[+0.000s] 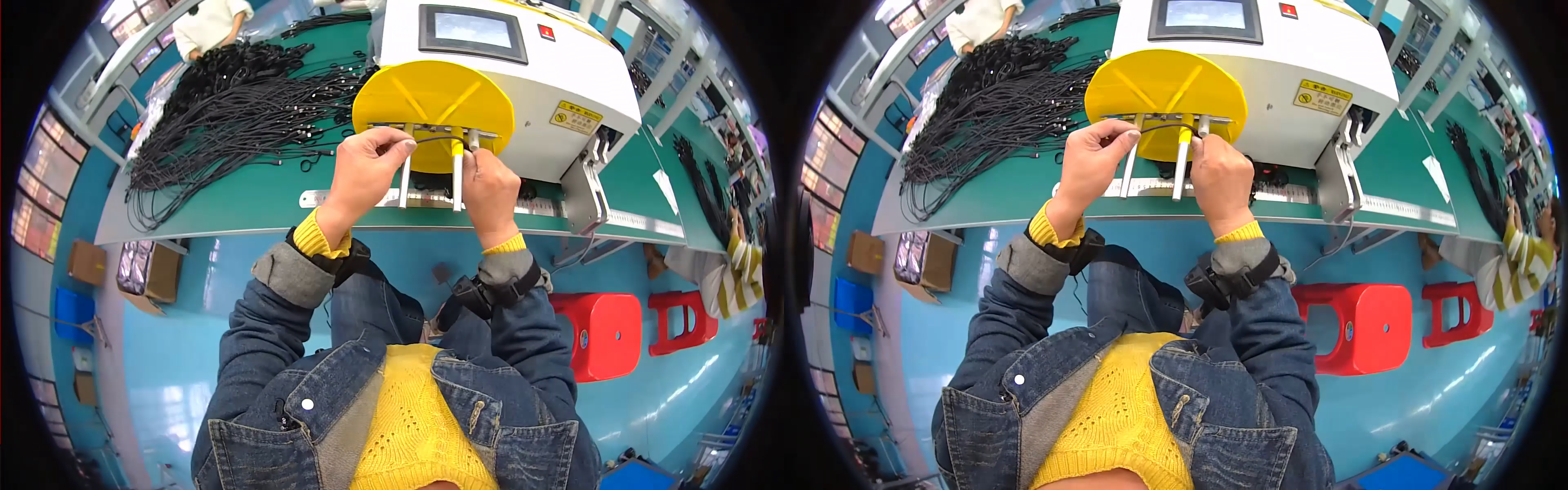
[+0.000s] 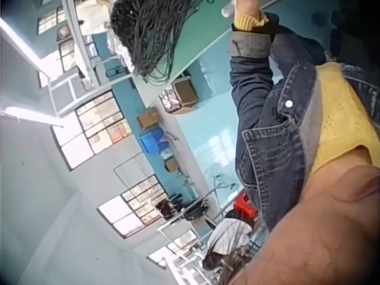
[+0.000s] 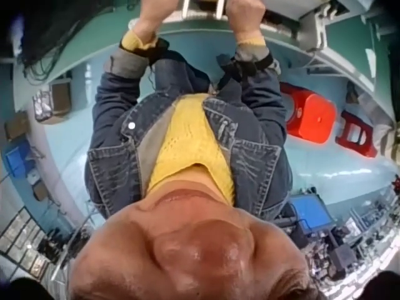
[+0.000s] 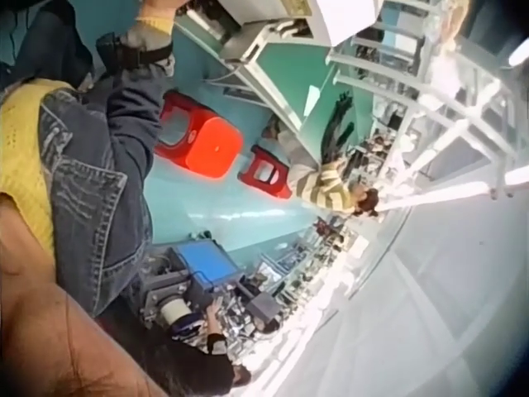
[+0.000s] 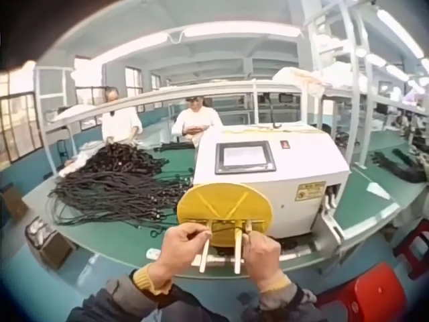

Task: The person picks up a cable, wraps it around the pegs of a winding machine, and removes the coiled cable. They then secure the coil with a rubber band and place it on the table before repeating the process.

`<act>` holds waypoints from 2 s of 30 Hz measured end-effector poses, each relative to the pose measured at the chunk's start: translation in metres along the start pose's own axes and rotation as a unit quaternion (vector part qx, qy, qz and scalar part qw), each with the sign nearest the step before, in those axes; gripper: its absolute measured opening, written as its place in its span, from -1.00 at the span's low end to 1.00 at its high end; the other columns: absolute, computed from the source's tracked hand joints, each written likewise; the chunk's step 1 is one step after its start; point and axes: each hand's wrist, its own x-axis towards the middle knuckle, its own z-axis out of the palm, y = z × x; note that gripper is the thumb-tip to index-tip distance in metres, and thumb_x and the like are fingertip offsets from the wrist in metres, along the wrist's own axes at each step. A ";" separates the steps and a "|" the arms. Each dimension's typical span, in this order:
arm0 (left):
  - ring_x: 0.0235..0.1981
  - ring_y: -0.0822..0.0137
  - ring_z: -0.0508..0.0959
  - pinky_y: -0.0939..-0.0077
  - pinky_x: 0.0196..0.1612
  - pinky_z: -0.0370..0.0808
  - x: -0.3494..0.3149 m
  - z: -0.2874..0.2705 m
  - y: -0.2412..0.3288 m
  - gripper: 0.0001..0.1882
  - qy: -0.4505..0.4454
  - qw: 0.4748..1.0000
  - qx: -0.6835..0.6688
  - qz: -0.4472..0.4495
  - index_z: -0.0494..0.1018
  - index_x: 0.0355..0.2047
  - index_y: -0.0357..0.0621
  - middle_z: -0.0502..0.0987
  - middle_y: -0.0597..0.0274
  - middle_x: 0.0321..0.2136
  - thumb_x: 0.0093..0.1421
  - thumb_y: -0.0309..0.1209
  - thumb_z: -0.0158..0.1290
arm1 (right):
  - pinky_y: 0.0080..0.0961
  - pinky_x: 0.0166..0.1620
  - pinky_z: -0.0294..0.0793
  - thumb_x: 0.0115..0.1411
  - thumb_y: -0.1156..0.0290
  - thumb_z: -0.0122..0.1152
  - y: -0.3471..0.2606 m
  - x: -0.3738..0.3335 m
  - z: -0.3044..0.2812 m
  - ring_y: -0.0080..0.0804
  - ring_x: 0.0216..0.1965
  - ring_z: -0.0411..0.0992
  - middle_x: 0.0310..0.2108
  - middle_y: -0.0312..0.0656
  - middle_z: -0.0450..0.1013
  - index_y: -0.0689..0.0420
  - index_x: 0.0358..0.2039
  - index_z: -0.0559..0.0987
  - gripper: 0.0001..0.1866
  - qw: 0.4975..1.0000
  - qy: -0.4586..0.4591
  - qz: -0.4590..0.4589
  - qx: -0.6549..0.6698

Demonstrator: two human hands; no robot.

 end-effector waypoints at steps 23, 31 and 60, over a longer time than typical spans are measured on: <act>-0.66 0.65 0.30 0.79 -0.61 0.22 -0.025 -0.011 -0.014 -0.82 0.081 0.996 -0.030 0.016 0.50 -0.32 -0.30 0.43 0.38 -0.61 0.10 -0.45 0.07 | -0.23 -0.49 0.37 0.03 0.30 0.11 0.026 -0.162 -0.064 0.00 -0.55 0.40 -0.63 0.01 0.41 0.20 -0.60 0.51 -0.78 0.937 -0.233 0.230 0.123; -0.65 0.59 0.26 0.72 -0.60 0.19 -0.045 -0.009 -0.006 -0.81 0.069 0.986 0.100 0.114 0.49 -0.26 -0.26 0.35 0.36 -0.64 0.09 -0.47 0.06 | -0.22 -0.46 0.37 0.02 0.32 0.11 0.020 -0.163 -0.066 0.01 -0.52 0.40 -0.63 0.02 0.41 0.20 -0.58 0.52 -0.80 0.925 -0.264 0.239 0.134; -0.31 -0.04 0.48 0.32 -0.30 0.46 -0.035 0.024 0.084 -0.66 -0.102 0.871 0.477 0.059 0.32 -0.14 -0.38 0.39 -0.18 -0.18 0.17 -0.35 -0.13 | -0.50 -0.44 0.40 -0.11 0.35 0.32 -0.018 -0.023 -0.043 -0.33 -0.47 0.43 -0.40 -0.10 0.43 0.25 -0.19 0.35 -0.51 0.973 -0.067 0.089 0.203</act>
